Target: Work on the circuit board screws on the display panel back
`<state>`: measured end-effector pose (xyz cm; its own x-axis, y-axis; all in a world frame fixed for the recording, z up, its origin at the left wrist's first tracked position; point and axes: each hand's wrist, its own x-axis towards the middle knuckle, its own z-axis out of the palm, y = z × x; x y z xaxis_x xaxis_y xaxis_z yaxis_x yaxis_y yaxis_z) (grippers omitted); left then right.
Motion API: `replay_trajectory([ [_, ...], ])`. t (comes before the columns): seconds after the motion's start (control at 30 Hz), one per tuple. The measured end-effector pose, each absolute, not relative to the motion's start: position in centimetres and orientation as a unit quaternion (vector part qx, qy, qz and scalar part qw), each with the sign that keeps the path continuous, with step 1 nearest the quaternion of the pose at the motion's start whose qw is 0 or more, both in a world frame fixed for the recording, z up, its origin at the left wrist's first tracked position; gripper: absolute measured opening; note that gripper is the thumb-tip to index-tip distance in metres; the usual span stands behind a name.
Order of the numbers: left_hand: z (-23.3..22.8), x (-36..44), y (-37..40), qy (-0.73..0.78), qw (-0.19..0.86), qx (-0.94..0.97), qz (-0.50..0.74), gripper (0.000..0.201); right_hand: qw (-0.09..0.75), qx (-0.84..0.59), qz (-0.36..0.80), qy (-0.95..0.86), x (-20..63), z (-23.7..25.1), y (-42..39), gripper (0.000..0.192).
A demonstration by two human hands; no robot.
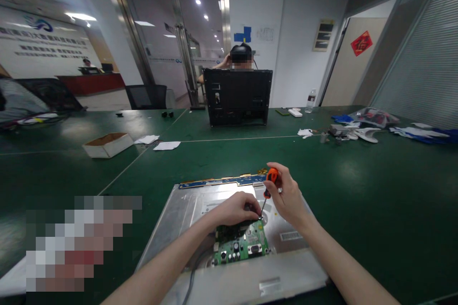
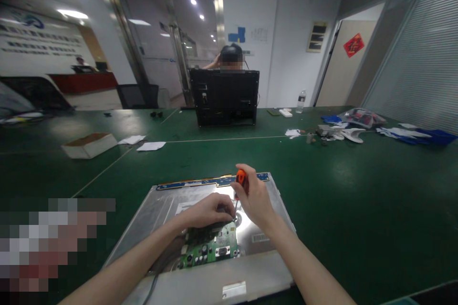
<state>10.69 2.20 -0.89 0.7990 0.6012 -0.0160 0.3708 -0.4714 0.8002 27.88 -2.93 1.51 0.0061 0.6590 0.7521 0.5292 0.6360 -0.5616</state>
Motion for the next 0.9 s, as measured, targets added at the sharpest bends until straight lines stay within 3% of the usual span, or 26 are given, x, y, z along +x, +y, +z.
replay_trajectory([
  [0.43, -1.01, 10.59, 2.23, 0.288, 0.428, 0.845, 0.137, 0.009, 0.55, -0.413, 0.014, -0.726, 27.69, 1.21, -2.88, 0.026],
  [0.73, -1.31, 10.71, 2.34, 0.289, 0.436, 0.84, 0.141, 0.007, 0.507, -0.404, -0.002, -0.762, 27.57, 1.51, -3.37, 0.046],
  [0.9, -1.42, 10.66, 2.4, 0.284, 0.433, 0.844, 0.142, 0.007, 0.51, -0.408, -0.006, -0.757, 27.5, 1.61, -3.32, 0.045],
])
